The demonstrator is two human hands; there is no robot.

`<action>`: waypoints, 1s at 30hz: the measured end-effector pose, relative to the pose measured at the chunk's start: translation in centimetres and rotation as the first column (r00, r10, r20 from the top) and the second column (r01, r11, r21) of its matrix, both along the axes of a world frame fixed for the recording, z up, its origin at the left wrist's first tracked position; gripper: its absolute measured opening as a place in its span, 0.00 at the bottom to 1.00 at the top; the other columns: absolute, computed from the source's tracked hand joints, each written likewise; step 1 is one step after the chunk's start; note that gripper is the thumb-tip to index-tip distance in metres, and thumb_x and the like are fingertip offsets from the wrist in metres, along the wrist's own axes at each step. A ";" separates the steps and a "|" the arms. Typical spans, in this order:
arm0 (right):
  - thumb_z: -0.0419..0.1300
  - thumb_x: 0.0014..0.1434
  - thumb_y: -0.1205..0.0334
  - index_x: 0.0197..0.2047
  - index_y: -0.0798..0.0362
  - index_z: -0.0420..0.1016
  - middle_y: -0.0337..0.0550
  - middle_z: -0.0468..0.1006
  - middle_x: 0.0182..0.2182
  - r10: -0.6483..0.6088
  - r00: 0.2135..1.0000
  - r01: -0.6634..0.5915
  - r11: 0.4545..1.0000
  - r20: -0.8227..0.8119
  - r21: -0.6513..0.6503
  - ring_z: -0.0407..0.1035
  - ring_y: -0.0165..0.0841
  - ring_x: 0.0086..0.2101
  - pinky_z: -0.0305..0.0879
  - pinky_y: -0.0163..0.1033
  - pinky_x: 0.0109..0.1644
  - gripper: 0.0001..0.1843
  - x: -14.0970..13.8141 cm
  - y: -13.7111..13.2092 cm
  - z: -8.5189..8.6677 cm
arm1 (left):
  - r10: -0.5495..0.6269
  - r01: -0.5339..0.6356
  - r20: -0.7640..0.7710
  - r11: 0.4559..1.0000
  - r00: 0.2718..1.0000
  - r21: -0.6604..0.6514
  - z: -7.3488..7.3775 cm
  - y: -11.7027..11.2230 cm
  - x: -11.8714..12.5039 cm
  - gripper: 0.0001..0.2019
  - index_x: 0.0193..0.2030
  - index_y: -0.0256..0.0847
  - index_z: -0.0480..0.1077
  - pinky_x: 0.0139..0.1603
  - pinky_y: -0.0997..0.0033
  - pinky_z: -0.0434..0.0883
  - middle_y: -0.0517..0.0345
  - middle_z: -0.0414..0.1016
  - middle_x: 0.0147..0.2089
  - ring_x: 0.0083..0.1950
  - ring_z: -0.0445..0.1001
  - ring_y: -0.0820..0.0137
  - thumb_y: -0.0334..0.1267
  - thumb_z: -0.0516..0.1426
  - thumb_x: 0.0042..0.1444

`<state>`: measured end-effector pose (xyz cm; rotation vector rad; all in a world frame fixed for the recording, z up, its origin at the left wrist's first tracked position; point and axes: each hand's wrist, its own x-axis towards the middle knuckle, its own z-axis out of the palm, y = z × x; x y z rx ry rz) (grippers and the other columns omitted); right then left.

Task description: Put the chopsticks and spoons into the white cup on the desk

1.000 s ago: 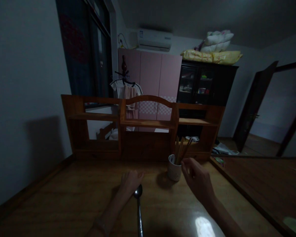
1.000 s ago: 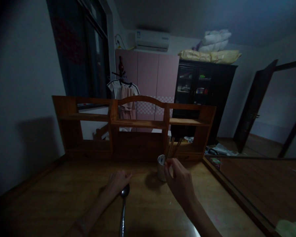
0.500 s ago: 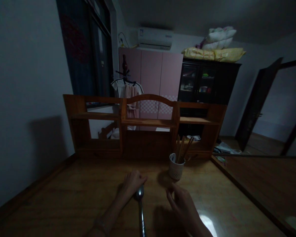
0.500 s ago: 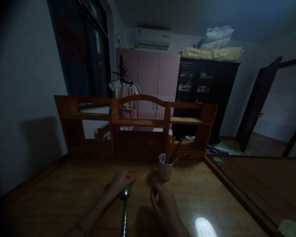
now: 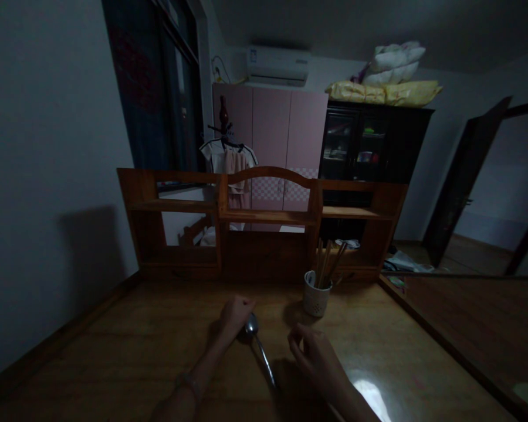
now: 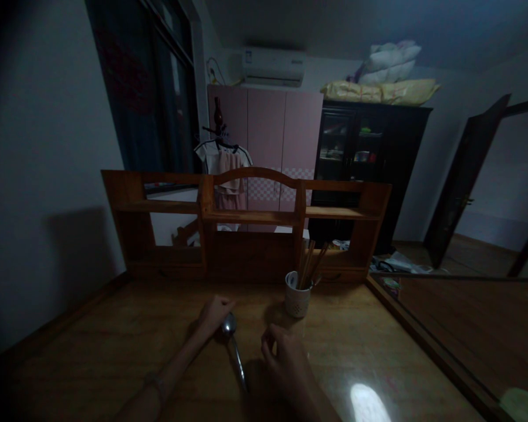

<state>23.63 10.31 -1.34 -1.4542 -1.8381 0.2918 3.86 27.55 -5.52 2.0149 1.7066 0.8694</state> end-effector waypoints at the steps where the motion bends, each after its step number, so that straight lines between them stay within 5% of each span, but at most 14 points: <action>1: 0.52 0.59 0.70 0.31 0.53 0.69 0.38 0.74 0.27 0.007 1.000 -0.007 1.000 0.000 0.006 0.68 0.30 0.28 0.55 0.32 0.30 0.07 -0.1 0.2 0.1 | 0.023 -0.023 0.008 1.000 1.000 -0.002 0.2 -0.1 -0.1 0.21 0.15 0.38 0.67 0.24 0.73 0.46 0.61 0.61 0.16 0.21 0.63 0.73 0.49 0.53 0.51; 9: 0.55 0.59 0.67 0.41 0.52 0.71 0.43 0.76 0.35 -0.027 0.984 0.024 1.000 0.174 0.016 0.72 0.33 0.33 0.61 0.34 0.36 0.07 -2.5 0.9 1.3 | 0.141 -0.145 0.100 0.989 0.985 0.035 1.0 -1.0 -0.1 0.18 0.17 0.40 0.68 0.23 0.74 0.48 0.59 0.67 0.19 0.22 0.66 0.71 0.47 0.50 0.51; 15: 0.58 0.59 0.56 0.59 0.52 0.61 0.51 0.71 0.50 -0.099 0.916 0.078 0.995 0.390 0.069 0.72 0.41 0.41 0.64 0.40 0.39 0.26 -4.5 2.4 0.8 | 0.107 -0.128 0.192 0.987 0.975 0.100 0.7 -1.3 0.7 0.19 0.15 0.39 0.62 0.22 0.77 0.49 0.62 0.60 0.16 0.22 0.63 0.73 0.47 0.50 0.51; 23: 0.56 0.58 0.66 0.50 0.51 0.65 0.44 0.76 0.41 -0.053 0.889 0.058 0.998 0.455 0.003 0.74 0.38 0.35 0.59 0.36 0.34 0.15 -6.6 4.8 0.6 | -0.045 -0.013 0.330 0.985 0.943 0.171 1.0 -1.8 1.6 0.22 0.14 0.39 0.56 0.23 0.76 0.50 0.64 0.53 0.17 0.21 0.57 0.75 0.51 0.50 0.52; 30: 0.57 0.54 0.66 0.48 0.50 0.65 0.45 0.79 0.40 -0.059 0.927 0.077 0.996 0.371 -0.033 0.74 0.38 0.37 0.56 0.34 0.34 0.17 -6.0 4.1 2.0 | -0.095 0.042 0.492 0.992 0.866 0.119 1.5 -2.5 1.8 0.26 0.16 0.42 0.50 0.21 0.75 0.52 0.66 0.49 0.16 0.19 0.52 0.76 0.58 0.44 0.58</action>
